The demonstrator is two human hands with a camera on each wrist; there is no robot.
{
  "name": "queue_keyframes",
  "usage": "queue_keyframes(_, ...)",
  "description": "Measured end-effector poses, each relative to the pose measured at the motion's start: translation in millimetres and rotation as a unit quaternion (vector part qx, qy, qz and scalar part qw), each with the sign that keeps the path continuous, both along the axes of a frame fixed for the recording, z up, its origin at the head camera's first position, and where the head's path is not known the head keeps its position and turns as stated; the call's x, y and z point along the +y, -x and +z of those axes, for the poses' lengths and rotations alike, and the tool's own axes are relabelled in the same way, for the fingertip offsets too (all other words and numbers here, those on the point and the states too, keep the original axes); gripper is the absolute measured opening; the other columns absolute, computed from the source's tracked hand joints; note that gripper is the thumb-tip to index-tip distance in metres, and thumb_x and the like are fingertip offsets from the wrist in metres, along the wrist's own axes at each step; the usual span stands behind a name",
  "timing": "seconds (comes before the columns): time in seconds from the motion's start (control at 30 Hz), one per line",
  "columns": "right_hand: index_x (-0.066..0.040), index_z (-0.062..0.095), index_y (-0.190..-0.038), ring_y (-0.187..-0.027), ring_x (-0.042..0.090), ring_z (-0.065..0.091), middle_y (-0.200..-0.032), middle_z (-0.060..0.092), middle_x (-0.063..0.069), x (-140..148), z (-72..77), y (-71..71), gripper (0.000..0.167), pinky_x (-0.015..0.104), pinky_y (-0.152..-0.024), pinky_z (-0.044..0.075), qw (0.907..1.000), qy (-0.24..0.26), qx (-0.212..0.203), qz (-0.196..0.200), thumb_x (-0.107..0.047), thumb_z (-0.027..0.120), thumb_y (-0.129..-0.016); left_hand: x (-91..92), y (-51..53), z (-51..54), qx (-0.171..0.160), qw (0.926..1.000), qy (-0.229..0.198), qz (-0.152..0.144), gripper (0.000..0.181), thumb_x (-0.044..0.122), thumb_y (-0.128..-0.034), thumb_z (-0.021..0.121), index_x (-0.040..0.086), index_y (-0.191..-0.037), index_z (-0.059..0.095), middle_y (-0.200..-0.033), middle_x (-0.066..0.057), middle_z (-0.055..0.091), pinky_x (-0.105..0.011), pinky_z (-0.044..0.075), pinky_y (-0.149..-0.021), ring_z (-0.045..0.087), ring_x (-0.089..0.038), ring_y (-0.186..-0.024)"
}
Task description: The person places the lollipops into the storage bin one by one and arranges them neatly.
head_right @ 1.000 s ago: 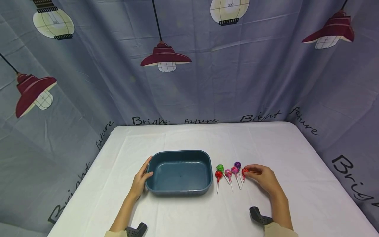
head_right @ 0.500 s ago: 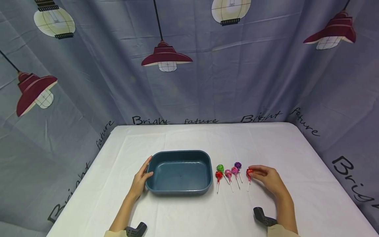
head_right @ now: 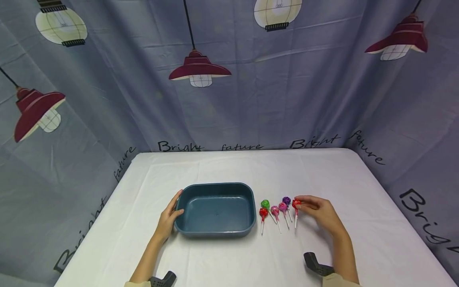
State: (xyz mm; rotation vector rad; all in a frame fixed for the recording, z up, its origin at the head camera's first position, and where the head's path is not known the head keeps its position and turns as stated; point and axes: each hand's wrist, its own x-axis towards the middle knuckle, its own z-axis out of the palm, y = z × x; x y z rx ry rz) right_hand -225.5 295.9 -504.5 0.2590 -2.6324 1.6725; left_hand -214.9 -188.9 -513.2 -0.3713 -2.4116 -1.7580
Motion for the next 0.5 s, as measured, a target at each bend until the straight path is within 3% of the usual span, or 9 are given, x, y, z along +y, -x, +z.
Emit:
queue_keyframes(0.33,-0.002,0.063,-0.113,-0.091,0.007,0.063,-0.103,0.067,0.009,-41,10.3,9.6,0.038,0.015,-0.078,0.045,0.9997,0.013,0.015,0.009,-0.027,0.067,-0.085,0.2,-1.7,-1.4,-0.007,0.9999,-0.007,0.0,0.057,0.006,-0.0905,0.054,0.011,-0.144,0.034,-0.14,-0.017,0.038,-0.052,0.033,-0.098,0.035,-0.034,-0.127)
queue_keyframes(0.43,-0.003,0.063,-0.113,-0.088,0.013,0.064,-0.101,0.067,0.01,-52,15.0,15.9,0.035,0.021,-0.075,0.05,0.9986,0.027,0.035,0.028,-0.025,0.066,-0.086,0.4,-0.1,-1.0,-0.007,0.9999,-0.009,-0.002,0.057,0.006,-0.0905,0.054,0.011,-0.144,0.034,-0.141,-0.017,0.037,-0.051,0.033,-0.098,0.035,-0.034,-0.128)
queue_keyframes(0.5,-0.006,0.064,-0.113,-0.086,0.015,0.064,-0.1,0.067,0.009,-57,10.4,25.2,0.029,0.022,-0.072,0.051,0.9948,0.064,0.058,0.054,-0.018,0.065,-0.087,0.6,0.8,-0.5,-0.009,0.9999,-0.01,-0.003,0.057,0.006,-0.0905,0.054,0.01,-0.144,0.034,-0.142,-0.017,0.036,-0.051,0.032,-0.099,0.033,-0.034,-0.129)
